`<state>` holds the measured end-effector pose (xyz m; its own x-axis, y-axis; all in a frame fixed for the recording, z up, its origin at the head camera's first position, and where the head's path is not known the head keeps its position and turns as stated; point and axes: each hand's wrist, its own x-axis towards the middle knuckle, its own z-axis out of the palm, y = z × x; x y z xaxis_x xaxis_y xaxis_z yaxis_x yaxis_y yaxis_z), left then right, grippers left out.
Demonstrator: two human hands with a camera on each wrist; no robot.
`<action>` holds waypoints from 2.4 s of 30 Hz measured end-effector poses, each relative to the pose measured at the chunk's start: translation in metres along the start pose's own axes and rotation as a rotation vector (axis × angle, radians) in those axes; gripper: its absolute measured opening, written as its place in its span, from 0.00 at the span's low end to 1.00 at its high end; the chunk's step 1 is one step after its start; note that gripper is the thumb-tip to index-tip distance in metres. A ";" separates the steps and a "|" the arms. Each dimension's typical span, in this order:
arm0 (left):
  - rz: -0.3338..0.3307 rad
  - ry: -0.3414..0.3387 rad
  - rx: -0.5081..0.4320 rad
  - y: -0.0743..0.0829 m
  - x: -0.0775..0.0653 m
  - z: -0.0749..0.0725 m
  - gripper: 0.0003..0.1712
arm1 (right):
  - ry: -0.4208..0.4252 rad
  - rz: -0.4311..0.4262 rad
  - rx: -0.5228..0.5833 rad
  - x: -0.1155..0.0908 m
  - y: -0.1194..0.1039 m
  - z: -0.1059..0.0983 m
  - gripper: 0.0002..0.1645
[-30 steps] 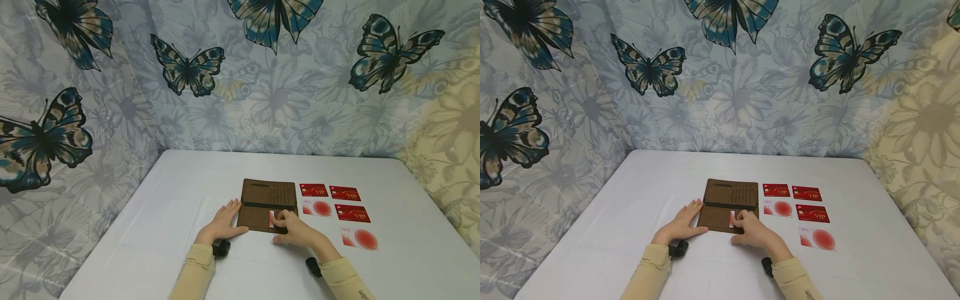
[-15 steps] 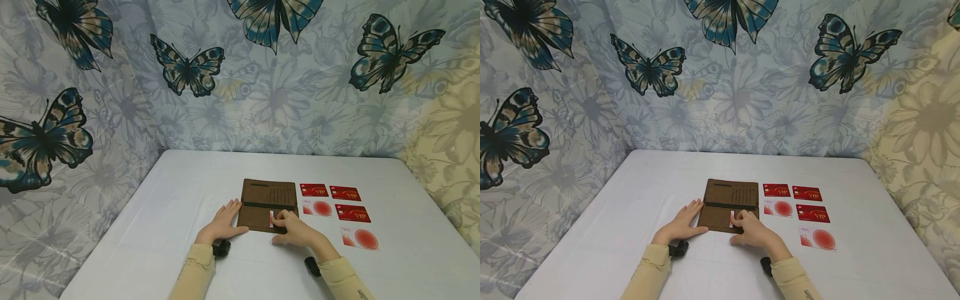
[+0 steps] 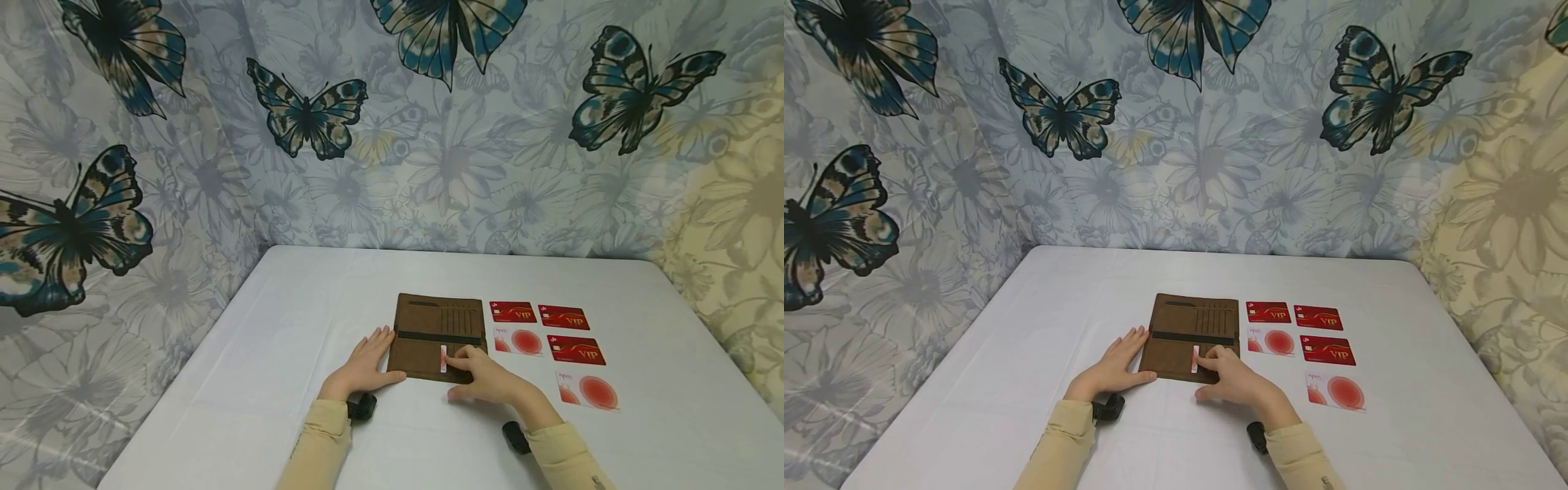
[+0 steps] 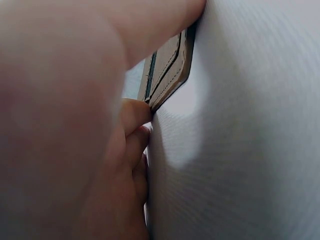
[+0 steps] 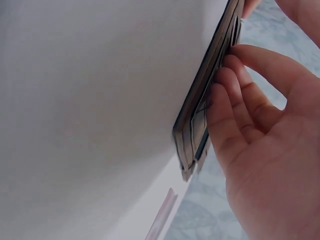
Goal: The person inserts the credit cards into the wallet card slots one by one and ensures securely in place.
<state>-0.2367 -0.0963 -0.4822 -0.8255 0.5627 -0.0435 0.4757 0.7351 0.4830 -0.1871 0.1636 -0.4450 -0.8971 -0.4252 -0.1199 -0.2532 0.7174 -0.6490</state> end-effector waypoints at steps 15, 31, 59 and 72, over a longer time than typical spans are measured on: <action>0.022 0.017 -0.004 -0.004 0.002 0.003 0.52 | -0.009 -0.064 0.213 -0.017 0.027 -0.021 0.32; 0.023 0.016 -0.005 -0.004 0.002 0.003 0.51 | 0.171 0.281 0.326 -0.093 0.075 -0.071 0.35; 0.014 0.006 0.011 -0.005 0.002 0.000 0.50 | 0.170 0.453 0.167 -0.139 0.134 -0.090 0.46; 0.021 0.008 0.010 -0.003 0.002 -0.002 0.50 | 0.184 0.402 0.126 -0.141 0.142 -0.087 0.42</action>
<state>-0.2407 -0.0985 -0.4821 -0.8175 0.5753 -0.0263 0.4963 0.7270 0.4746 -0.1281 0.3734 -0.4545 -0.9673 -0.0136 -0.2532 0.1641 0.7280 -0.6657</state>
